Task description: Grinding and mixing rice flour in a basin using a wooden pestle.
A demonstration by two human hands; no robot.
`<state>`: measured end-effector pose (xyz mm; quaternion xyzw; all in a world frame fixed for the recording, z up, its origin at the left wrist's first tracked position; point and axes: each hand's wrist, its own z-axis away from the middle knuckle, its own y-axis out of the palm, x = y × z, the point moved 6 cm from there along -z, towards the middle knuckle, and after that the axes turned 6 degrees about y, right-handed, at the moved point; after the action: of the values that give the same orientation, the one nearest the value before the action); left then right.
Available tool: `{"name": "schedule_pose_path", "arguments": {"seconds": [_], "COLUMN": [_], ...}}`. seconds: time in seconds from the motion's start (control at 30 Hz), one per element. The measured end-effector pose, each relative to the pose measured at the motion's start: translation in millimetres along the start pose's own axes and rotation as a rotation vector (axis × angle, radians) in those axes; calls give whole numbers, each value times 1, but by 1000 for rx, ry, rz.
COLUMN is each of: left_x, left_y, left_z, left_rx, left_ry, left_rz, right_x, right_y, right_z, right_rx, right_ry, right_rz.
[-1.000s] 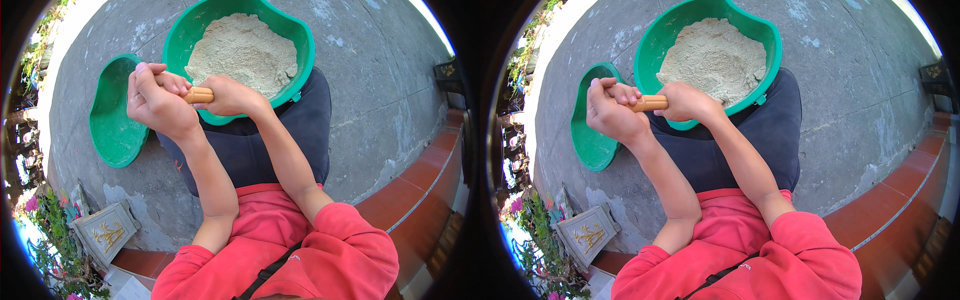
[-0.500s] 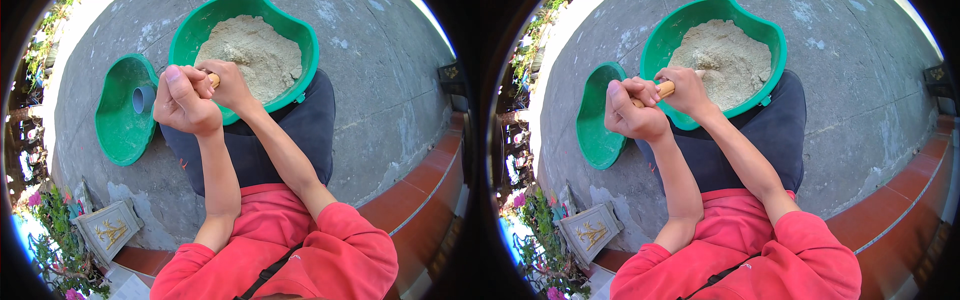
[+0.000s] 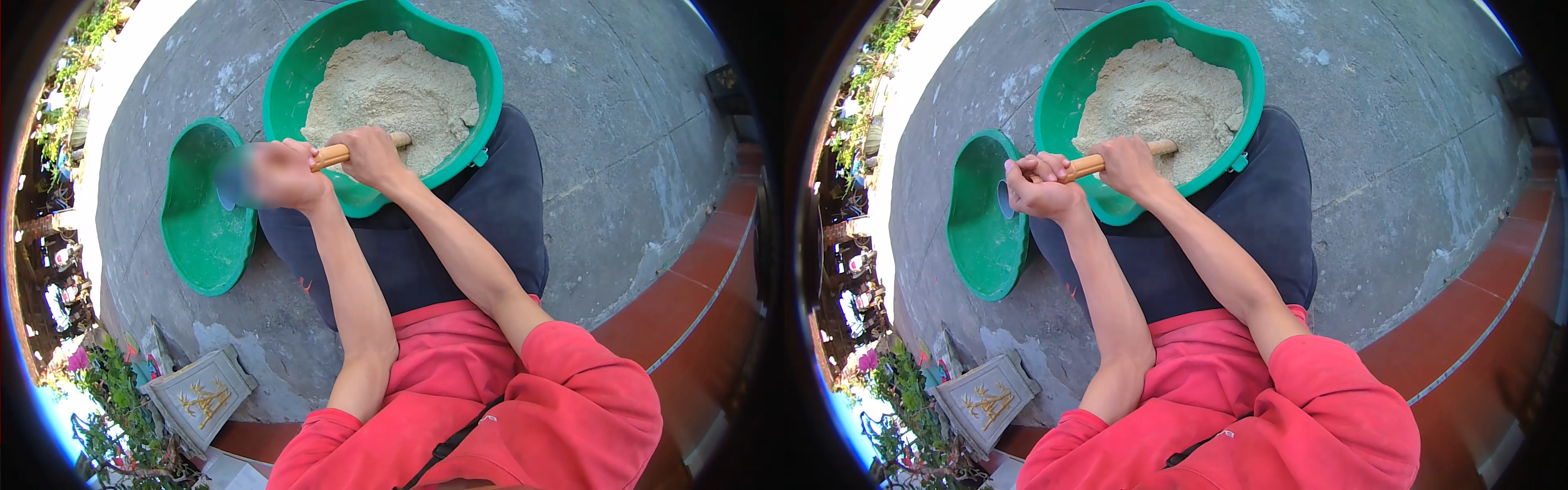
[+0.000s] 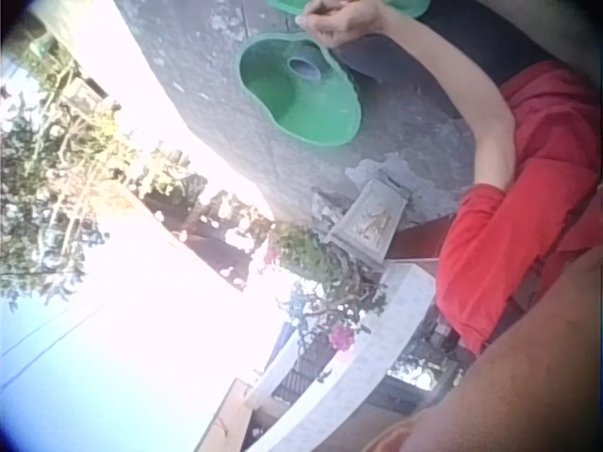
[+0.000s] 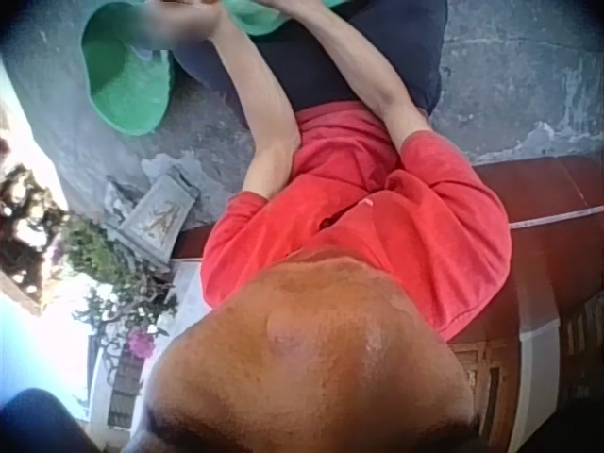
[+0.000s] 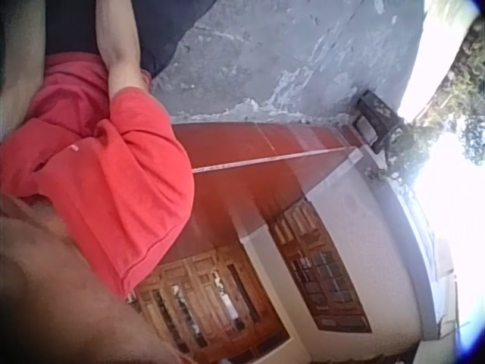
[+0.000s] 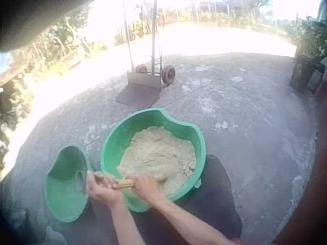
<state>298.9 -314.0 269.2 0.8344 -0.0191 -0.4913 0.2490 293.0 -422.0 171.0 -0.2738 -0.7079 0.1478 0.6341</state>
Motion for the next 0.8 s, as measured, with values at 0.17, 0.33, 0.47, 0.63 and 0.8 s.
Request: {"name": "schedule_pose_path", "arguments": {"seconds": [0.17, 0.33, 0.47, 0.63, 0.8], "left_x": [-37, 7, 30, 46, 43], "left_y": [40, 84, 129, 186, 221], "left_z": [11, 40, 40, 21, 39], "left_rx": [287, 303, 401, 643, 946], "left_ry": [21, -143, -118, -251, -332], "left_rz": [157, 47, -224, -505, -594], "right_x": [18, -40, -72, -73, -64], "right_y": [-50, -94, -100, -103, -112], "right_z": [-11, -39, -44, -34, -8], "right_rx": [-219, -203, -275, -501, -574], "right_ry": [-176, -141, -33, 209, 374], "right_rz": [-77, -71, -287, -330, -529]}}
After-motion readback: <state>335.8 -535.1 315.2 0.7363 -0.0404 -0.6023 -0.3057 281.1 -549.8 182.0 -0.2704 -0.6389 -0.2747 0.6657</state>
